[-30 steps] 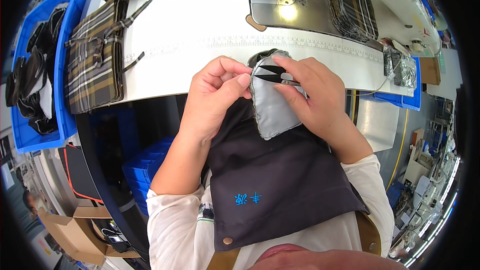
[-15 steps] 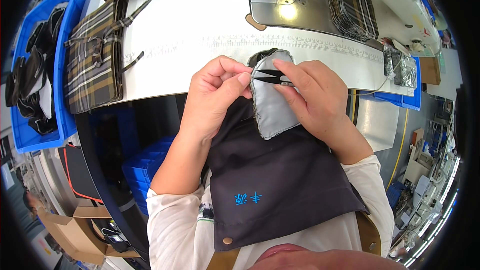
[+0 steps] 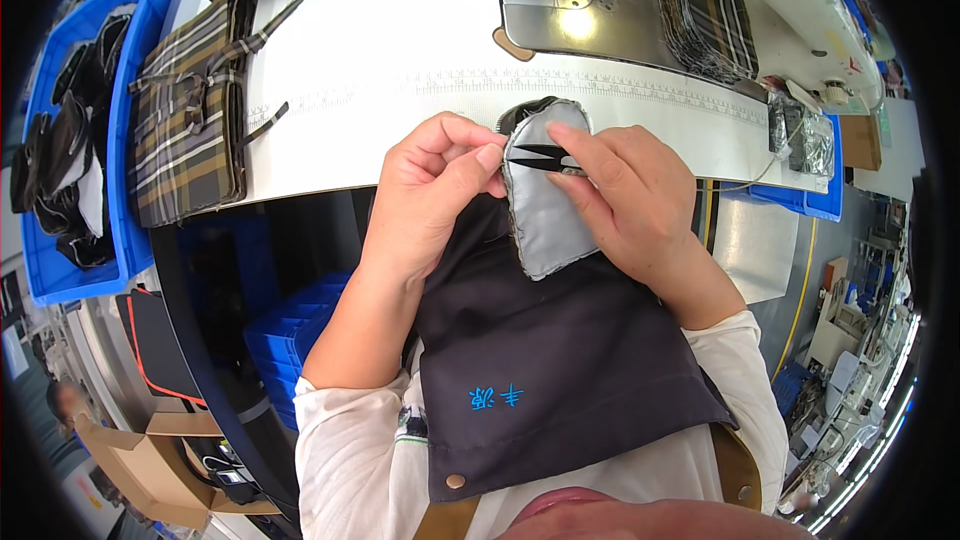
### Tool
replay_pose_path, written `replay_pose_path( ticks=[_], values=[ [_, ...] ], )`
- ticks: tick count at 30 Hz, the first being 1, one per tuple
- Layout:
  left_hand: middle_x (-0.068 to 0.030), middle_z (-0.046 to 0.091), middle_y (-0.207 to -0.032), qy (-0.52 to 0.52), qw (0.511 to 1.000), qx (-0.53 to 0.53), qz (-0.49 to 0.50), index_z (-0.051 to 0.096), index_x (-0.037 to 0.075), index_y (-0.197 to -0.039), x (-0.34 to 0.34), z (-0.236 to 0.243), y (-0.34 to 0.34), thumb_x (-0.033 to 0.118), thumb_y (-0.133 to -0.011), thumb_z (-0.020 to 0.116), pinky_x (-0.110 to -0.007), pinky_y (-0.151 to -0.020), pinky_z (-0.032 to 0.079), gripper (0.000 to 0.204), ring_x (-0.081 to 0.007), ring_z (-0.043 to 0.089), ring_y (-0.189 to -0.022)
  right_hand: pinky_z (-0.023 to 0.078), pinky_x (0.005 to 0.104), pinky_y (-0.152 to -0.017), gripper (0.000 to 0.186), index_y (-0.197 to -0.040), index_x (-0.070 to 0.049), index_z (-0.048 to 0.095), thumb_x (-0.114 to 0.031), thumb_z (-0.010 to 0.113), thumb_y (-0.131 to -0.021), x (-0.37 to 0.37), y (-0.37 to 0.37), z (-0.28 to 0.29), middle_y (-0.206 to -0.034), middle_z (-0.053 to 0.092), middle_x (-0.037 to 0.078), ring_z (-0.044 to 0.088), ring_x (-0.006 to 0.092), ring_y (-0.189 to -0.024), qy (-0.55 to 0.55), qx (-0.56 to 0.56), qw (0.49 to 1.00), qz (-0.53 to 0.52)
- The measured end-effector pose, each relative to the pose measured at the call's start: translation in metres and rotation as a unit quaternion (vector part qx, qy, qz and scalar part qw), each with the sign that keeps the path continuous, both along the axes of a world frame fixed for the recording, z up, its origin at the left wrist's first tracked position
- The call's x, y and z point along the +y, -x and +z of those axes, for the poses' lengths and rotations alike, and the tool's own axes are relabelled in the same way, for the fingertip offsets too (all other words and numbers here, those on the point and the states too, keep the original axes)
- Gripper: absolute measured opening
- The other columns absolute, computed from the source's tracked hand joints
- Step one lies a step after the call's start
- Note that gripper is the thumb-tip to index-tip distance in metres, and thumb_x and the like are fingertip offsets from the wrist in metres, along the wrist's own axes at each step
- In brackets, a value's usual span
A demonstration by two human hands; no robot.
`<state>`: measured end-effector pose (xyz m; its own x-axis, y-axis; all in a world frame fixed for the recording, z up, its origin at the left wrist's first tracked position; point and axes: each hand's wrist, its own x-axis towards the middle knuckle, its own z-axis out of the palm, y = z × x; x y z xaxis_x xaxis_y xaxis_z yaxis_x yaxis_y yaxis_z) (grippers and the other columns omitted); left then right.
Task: The person sews a zipper onto a small fabric pouch using a sewing machine, then trims excess threads with scissors. They inspect the pouch by opening and closing the zipper, then place it into a blue bin. The person repeats the sewing process on another pouch.
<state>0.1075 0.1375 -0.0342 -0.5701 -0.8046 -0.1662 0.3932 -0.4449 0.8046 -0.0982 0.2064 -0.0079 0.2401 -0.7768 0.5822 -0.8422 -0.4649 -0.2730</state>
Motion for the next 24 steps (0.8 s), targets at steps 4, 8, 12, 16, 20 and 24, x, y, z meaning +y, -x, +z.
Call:
replay_pose_path(
  ticks=[4, 8, 12, 16, 20, 24],
  values=[
    [-0.0027, 0.068, -0.086, 0.002, 1.000, -0.001, 0.001, 0.066, 0.001, -0.101, -0.0001, -0.0012, 0.0003, 0.006, -0.095, 0.066, -0.023, -0.071, 0.052, 0.008, -0.0088, 0.063, -0.075, 0.045, 0.0317, -0.055, 0.053, -0.122, -0.009, 0.067, -0.011, 0.082, -0.071, 0.0003, 0.0008, 0.0001, -0.083, 0.060, 0.003, 0.058, 0.0200, -0.067, -0.002, 0.002, 1.000, -0.001],
    [-0.0027, 0.068, -0.086, 0.005, 1.000, -0.006, 0.001, 0.066, 0.001, -0.101, -0.0002, -0.0012, 0.0004, 0.006, -0.095, 0.065, -0.023, -0.072, 0.052, 0.008, -0.0087, 0.063, -0.075, 0.045, 0.0318, -0.055, 0.053, -0.121, -0.009, 0.067, -0.012, 0.082, -0.071, -0.0003, 0.0015, -0.0008, -0.083, 0.060, 0.003, 0.058, 0.0202, -0.067, 0.000, 0.002, 1.000, -0.003],
    [-0.0026, 0.068, -0.085, 0.004, 1.000, -0.011, 0.000, 0.066, 0.002, -0.101, -0.0002, 0.0002, 0.0006, 0.007, -0.095, 0.065, -0.023, -0.072, 0.052, 0.007, -0.0085, 0.063, -0.075, 0.045, 0.0317, -0.055, 0.053, -0.121, -0.009, 0.067, -0.012, 0.082, -0.071, -0.0010, 0.0013, 0.0001, -0.083, 0.060, 0.003, 0.058, 0.0203, -0.067, 0.001, 0.003, 1.000, -0.003],
    [-0.0024, 0.068, -0.084, 0.006, 1.000, -0.009, 0.000, 0.066, 0.002, -0.100, -0.0009, 0.0005, 0.0009, 0.007, -0.095, 0.066, -0.023, -0.072, 0.052, 0.007, -0.0083, 0.063, -0.075, 0.046, 0.0315, -0.055, 0.053, -0.121, -0.009, 0.067, -0.012, 0.082, -0.070, -0.0014, 0.0004, 0.0006, -0.083, 0.061, 0.003, 0.059, 0.0201, -0.067, 0.007, 0.008, 1.000, -0.007],
    [-0.0024, 0.068, -0.084, 0.004, 1.000, -0.008, 0.000, 0.066, 0.001, -0.100, -0.0013, 0.0011, 0.0004, 0.007, -0.095, 0.066, -0.023, -0.072, 0.052, 0.008, -0.0083, 0.063, -0.075, 0.046, 0.0313, -0.056, 0.052, -0.120, -0.009, 0.067, -0.012, 0.082, -0.070, -0.0019, -0.0001, 0.0002, -0.083, 0.061, 0.003, 0.059, 0.0200, -0.068, 0.009, 0.007, 1.000, -0.010],
    [-0.0025, 0.068, -0.084, 0.005, 1.000, -0.015, 0.002, 0.066, 0.002, -0.100, -0.0017, 0.0013, -0.0001, 0.007, -0.095, 0.066, -0.022, -0.072, 0.051, 0.008, -0.0083, 0.063, -0.075, 0.046, 0.0313, -0.056, 0.051, -0.120, -0.009, 0.067, -0.012, 0.082, -0.071, -0.0018, -0.0001, 0.0009, -0.083, 0.061, 0.003, 0.060, 0.0200, -0.069, 0.002, 0.006, 1.000, -0.010]
  ],
)
